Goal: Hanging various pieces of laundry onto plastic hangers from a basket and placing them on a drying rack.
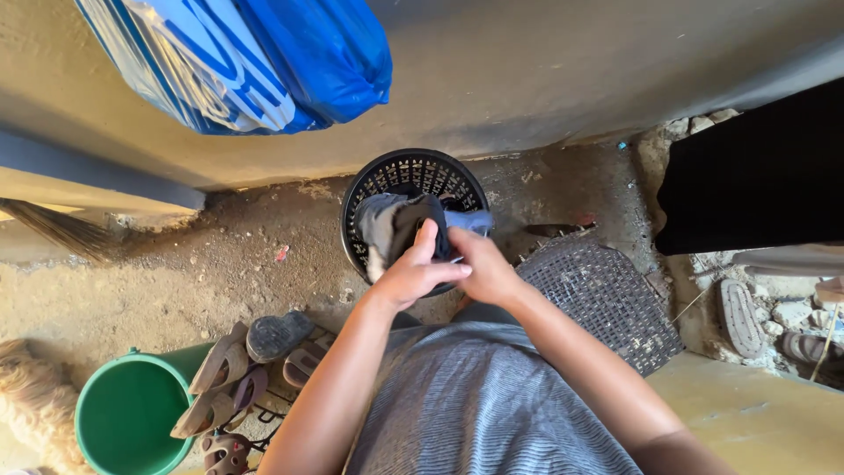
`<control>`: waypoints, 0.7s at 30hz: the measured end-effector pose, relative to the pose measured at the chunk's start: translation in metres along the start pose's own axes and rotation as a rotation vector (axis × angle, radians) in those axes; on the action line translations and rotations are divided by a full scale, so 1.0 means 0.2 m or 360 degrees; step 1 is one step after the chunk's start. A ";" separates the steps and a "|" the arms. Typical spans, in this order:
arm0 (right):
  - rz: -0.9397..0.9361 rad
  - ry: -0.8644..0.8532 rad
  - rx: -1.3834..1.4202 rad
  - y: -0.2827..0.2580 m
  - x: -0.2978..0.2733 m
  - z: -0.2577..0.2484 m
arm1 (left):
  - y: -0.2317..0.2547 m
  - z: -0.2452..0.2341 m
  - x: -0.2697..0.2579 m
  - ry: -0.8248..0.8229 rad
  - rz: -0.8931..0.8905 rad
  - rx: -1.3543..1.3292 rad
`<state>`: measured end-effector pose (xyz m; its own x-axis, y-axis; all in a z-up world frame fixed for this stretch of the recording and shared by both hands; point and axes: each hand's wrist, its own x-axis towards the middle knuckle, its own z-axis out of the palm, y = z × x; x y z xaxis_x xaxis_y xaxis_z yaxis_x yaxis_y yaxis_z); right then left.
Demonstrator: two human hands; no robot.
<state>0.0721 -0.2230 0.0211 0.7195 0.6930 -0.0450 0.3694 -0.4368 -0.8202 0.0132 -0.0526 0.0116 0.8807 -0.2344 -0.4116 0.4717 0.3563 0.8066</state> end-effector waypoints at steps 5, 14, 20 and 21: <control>0.0322 0.0227 0.0233 -0.22 0.10 -0.20 | 0.15 0.02 -0.08 0.0204 0.0076 0.0562; 0.0240 0.0478 0.0747 -0.40 0.06 -0.35 | -0.09 -0.16 -0.06 0.0809 0.0359 0.2789; 0.0240 0.0882 0.0771 -0.27 0.03 -0.60 | 0.01 -0.24 -0.11 0.0423 0.0744 0.2913; 0.0200 0.0966 0.0650 -0.24 0.02 -0.66 | 0.03 -0.28 -0.12 0.0375 0.0909 0.2871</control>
<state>0.1346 -0.2742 0.1361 0.9842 0.1614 0.0735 0.0998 -0.1619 -0.9817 -0.0034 0.0061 0.0033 0.9535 -0.2807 0.1100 -0.2980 -0.9328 0.2027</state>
